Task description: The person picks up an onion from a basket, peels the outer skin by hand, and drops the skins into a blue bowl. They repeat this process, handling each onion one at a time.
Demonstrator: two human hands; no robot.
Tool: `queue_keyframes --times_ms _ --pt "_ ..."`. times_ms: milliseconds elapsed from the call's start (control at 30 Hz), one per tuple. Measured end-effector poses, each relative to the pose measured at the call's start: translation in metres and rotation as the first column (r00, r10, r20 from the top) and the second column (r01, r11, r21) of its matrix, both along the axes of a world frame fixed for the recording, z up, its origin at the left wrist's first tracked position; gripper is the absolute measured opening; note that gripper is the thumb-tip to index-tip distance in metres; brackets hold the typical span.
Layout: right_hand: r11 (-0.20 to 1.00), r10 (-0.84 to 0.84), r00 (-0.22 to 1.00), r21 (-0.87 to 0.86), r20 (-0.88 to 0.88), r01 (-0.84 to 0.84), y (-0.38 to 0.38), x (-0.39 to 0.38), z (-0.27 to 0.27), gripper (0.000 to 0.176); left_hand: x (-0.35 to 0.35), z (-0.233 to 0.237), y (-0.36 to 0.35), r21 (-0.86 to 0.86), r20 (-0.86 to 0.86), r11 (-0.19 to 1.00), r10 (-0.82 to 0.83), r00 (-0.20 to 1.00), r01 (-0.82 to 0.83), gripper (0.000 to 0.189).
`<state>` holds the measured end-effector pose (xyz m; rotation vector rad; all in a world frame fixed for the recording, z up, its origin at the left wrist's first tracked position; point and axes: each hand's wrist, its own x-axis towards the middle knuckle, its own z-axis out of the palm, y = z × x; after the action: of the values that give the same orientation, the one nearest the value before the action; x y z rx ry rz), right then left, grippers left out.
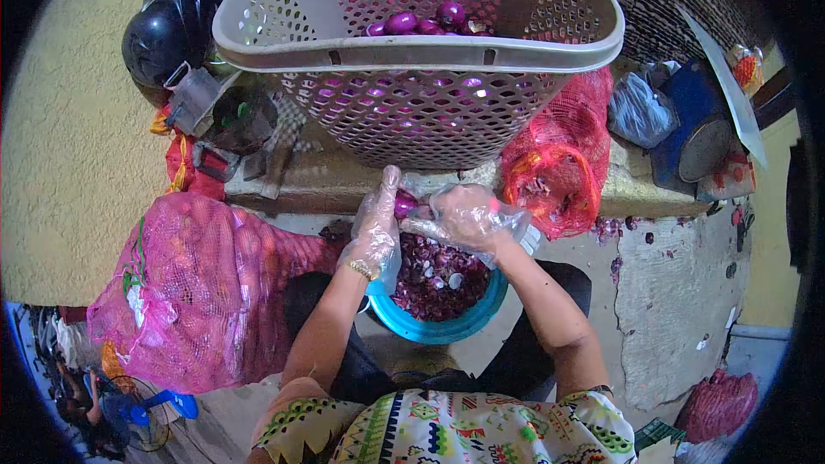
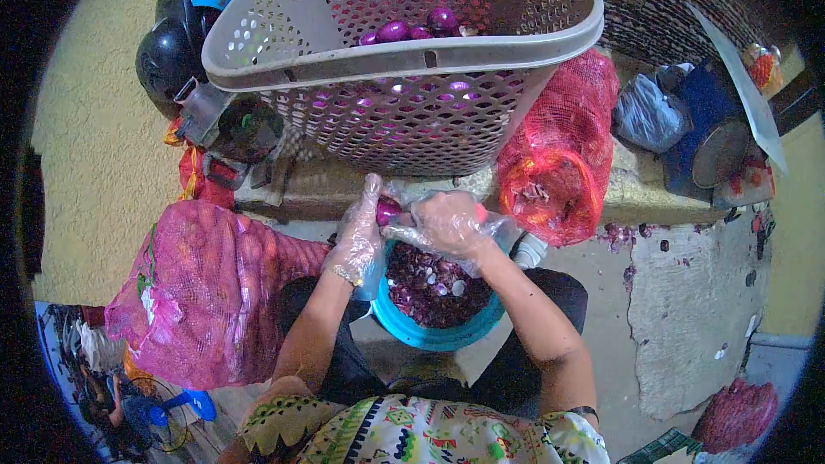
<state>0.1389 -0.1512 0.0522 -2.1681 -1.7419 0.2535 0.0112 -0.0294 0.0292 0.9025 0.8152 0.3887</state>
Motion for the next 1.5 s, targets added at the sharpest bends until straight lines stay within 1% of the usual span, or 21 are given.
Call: queue_keyframes --times_ms 33,133,200,233,300,333,400,467,567,667,700,733,967,1067,1133,1200,1267,1333,1400,1467,1500 --pt "1.000 0.008 1.000 -0.009 0.024 -0.008 0.001 0.001 -0.006 0.065 0.000 0.001 0.000 -0.001 0.000 1.000 0.000 1.000 0.000 0.055" --pt "0.998 0.070 0.996 -0.009 0.055 -0.069 0.000 0.001 -0.018 0.065 -0.001 0.002 0.003 -0.082 -0.072 0.996 0.010 0.997 -0.016 0.058" --pt "0.996 0.079 0.995 0.024 0.067 -0.081 -0.001 0.003 -0.027 0.064 0.002 -0.004 0.006 -0.111 -0.081 0.987 0.109 0.991 -0.118 0.060" --pt "0.994 0.087 0.993 0.056 0.080 -0.092 -0.002 0.003 -0.029 0.063 0.001 -0.003 0.006 -0.111 -0.081 0.987 0.110 0.991 -0.118 0.060" --pt "0.994 0.038 0.998 0.101 0.053 -0.043 -0.003 0.002 -0.019 0.062 -0.004 0.001 0.008 -0.276 0.028 0.961 0.002 1.000 0.006 0.058" --pt "0.989 -0.011 1.000 0.145 0.022 0.007 -0.003 0.002 -0.011 0.061 -0.004 0.001 0.006 -0.276 0.029 0.961 0.002 1.000 0.006 0.058" --pt "0.988 -0.056 0.998 0.144 -0.034 0.061 -0.002 0.002 -0.004 0.060 -0.001 0.000 0.003 -0.183 0.149 0.976 -0.091 0.985 0.118 0.056" --pt "0.983 -0.096 0.986 0.145 -0.133 0.116 -0.003 0.003 0.006 0.060 -0.002 -0.011 0.008 -0.180 0.149 0.975 -0.100 0.984 0.127 0.053" --pt "0.971 -0.113 0.980 0.192 -0.162 0.143 -0.005 0.002 0.014 0.068 0.000 0.003 0.002 -0.182 0.174 0.973 -0.110 0.979 0.141 0.048" --pt "0.979 -0.085 0.983 0.169 -0.165 0.113 -0.005 0.006 0.005 0.068 0.000 0.010 -0.002 -0.136 0.118 0.983 -0.107 0.987 0.122 0.049" --pt "0.979 -0.085 0.983 0.169 -0.165 0.113 -0.005 0.006 0.006 0.068 -0.002 0.009 -0.002 -0.084 0.100 0.984 -0.149 0.984 0.158 0.056" --pt "0.984 -0.091 0.984 0.135 -0.155 0.113 -0.004 0.005 0.008 0.068 -0.003 0.008 -0.002 -0.033 0.080 0.981 -0.190 0.978 0.193 0.063" --pt "0.995 -0.090 0.992 0.036 -0.090 0.093 -0.004 0.004 0.010 0.065 -0.003 0.009 -0.002 -0.033 0.018 0.989 -0.143 0.990 0.143 0.058" --pt "0.997 -0.053 0.995 0.049 -0.085 0.057 -0.004 0.005 0.005 0.061 -0.003 -0.010 0.002 -0.009 -0.031 0.997 -0.076 0.997 0.076 0.057" --pt "0.996 -0.065 0.992 0.049 -0.105 0.071 -0.004 0.004 0.007 0.060 -0.002 -0.009 0.001 -0.005 -0.045 0.999 -0.040 0.998 0.040 0.059" --pt "0.995 -0.078 0.989 0.049 -0.125 0.085 -0.004 0.003 0.007 0.058 -0.004 -0.013 0.007 0.047 -0.082 0.995 -0.080 0.993 0.084 0.059" --pt "0.999 -0.042 0.997 -0.004 -0.058 0.042 -0.003 0.003 0.005 0.057 -0.004 -0.017 0.009 0.098 -0.120 0.987 -0.119 0.986 0.131 0.060" --pt "0.999 -0.034 0.999 0.018 -0.036 0.035 -0.003 0.001 0.001 0.057 -0.004 -0.010 0.006 0.056 -0.118 0.995 -0.073 0.990 0.080 0.062" --pt "0.999 -0.027 1.000 0.039 -0.014 0.028 -0.002 0.000 -0.008 0.057 -0.005 0.000 0.005 0.036 -0.110 0.995 -0.084 0.990 0.088 0.065" --pt "1.000 -0.015 0.995 0.010 0.103 0.014 -0.001 0.000 -0.019 0.063 -0.004 0.004 0.005 0.018 -0.101 0.995 -0.093 0.991 0.095 0.067" --pt "1.000 -0.015 0.995 0.010 0.103 0.014 -0.001 -0.001 -0.017 0.063 -0.003 0.004 0.003 0.027 -0.068 0.998 -0.049 0.996 0.051 0.069"
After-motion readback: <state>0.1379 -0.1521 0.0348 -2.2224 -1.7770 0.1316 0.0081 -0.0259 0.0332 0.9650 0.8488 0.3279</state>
